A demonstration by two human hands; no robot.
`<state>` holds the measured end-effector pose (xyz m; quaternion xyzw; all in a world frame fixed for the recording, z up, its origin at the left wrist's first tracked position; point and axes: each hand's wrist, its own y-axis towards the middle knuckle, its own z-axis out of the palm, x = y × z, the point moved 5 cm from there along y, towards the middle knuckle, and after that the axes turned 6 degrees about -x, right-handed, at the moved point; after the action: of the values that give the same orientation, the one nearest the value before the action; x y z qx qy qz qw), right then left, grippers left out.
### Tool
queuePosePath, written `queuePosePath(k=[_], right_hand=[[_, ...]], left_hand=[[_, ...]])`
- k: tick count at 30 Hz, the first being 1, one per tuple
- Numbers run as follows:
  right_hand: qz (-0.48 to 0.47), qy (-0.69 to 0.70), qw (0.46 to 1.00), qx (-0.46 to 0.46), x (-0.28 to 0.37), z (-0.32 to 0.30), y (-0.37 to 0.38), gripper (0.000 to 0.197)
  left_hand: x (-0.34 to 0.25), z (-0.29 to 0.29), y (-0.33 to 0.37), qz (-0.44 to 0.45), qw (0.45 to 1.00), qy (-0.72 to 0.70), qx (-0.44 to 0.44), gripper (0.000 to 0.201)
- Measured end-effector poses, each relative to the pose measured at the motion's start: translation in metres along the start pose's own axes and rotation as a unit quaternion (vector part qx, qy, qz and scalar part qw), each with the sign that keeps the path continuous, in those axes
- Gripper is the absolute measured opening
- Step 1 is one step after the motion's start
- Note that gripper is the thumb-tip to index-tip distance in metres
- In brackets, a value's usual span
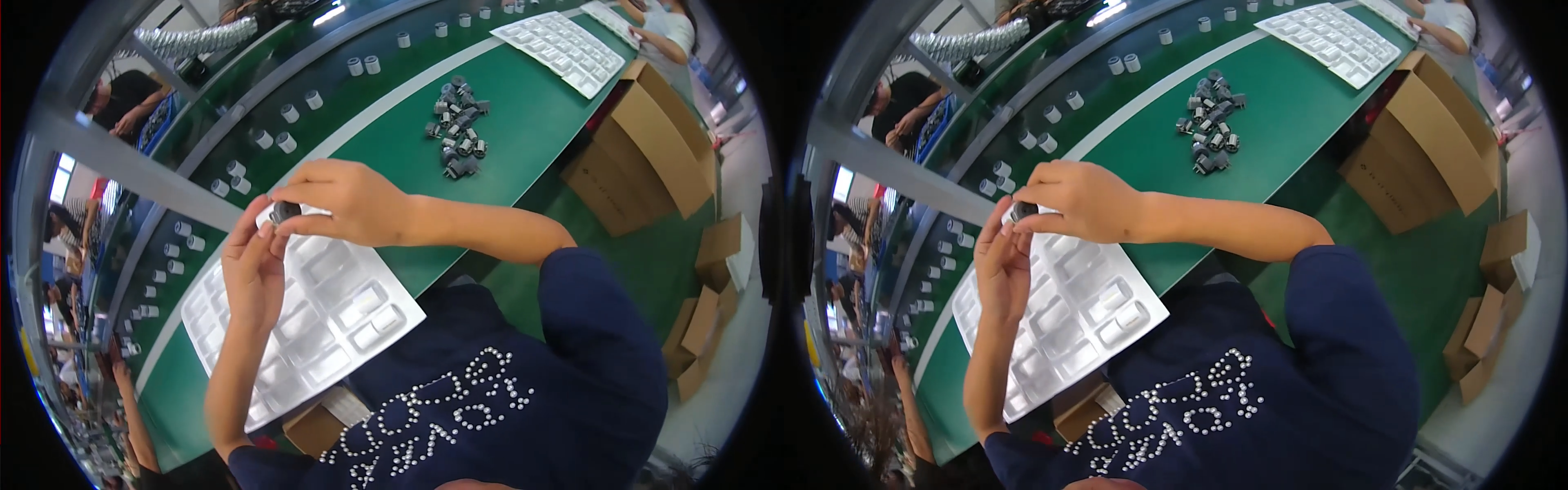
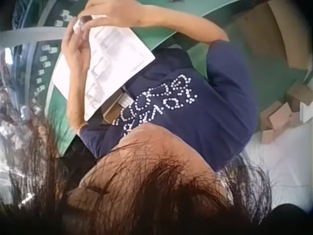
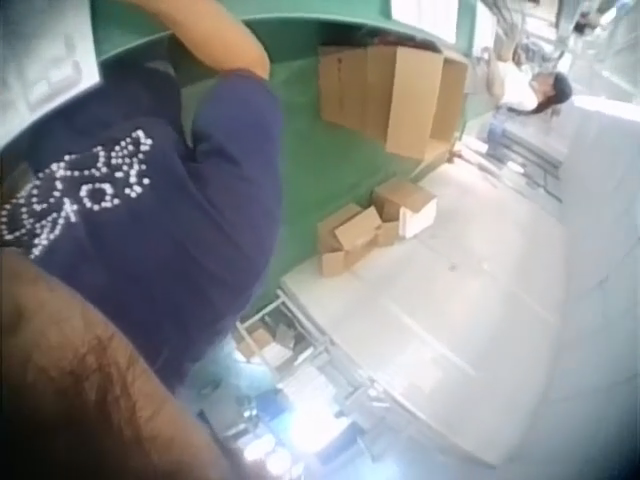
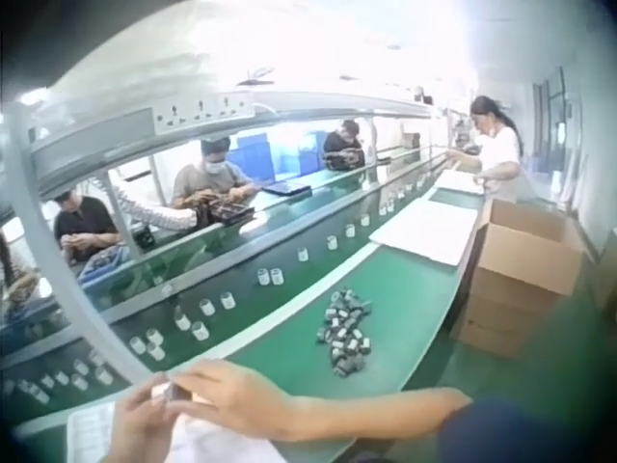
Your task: The person assembles small components by hand, inserting metal components into white plastic shells and placing the assembled items into a divided white tray.
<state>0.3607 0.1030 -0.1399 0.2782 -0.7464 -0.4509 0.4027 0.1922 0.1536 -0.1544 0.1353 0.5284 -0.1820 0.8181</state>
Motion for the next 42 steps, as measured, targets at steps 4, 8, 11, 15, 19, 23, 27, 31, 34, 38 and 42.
queuePosePath(k=[4,8,11,15,19,23,27,31,34,38,42], right_hand=[[0.046,0.059,0.996,0.056,0.008,0.008,0.007,0.029],[-0.002,0.107,0.985,0.133,0.033,0.008,0.014,0.027],[-0.01,0.124,0.981,0.15,0.055,0.006,0.01,0.03],[-0.015,0.14,0.975,0.17,0.088,0.002,-0.011,0.034],[-0.04,0.082,0.98,0.176,0.115,0.011,-0.038,0.036],[-0.172,-0.003,0.975,0.143,0.123,0.019,-0.053,0.043],[-0.204,0.0,0.963,0.177,0.129,0.024,-0.053,0.043],[-0.242,-0.056,0.937,0.245,0.11,0.036,-0.044,0.035],[-0.117,-0.093,0.963,0.226,0.038,0.048,-0.019,0.031],[0.127,-0.26,0.944,0.157,-0.172,0.021,0.02,0.038],[0.194,-0.282,0.862,0.373,-0.292,0.037,-0.007,0.053]], left_hand=[[-0.009,-0.008,-0.022,0.021,0.998,0.063,-0.024,0.037],[-0.021,-0.003,-0.057,0.039,0.994,0.089,-0.044,0.038],[-0.022,-0.002,-0.079,0.039,0.998,0.045,0.01,0.053],[-0.009,0.0,-0.115,0.034,0.998,-0.008,0.061,0.067],[0.018,-0.012,-0.14,0.041,0.998,-0.054,0.015,0.068],[0.042,0.0,-0.16,0.059,0.996,-0.034,-0.053,0.053],[0.045,0.001,-0.154,0.043,0.998,0.018,-0.037,0.04],[0.06,-0.018,-0.13,-0.011,0.995,0.092,-0.042,0.039],[0.044,-0.021,-0.127,0.119,0.921,0.352,-0.114,0.062],[0.044,0.01,-0.145,0.199,0.767,0.6,0.111,0.056],[0.077,0.0,-0.138,0.18,0.745,0.618,0.176,0.04]])
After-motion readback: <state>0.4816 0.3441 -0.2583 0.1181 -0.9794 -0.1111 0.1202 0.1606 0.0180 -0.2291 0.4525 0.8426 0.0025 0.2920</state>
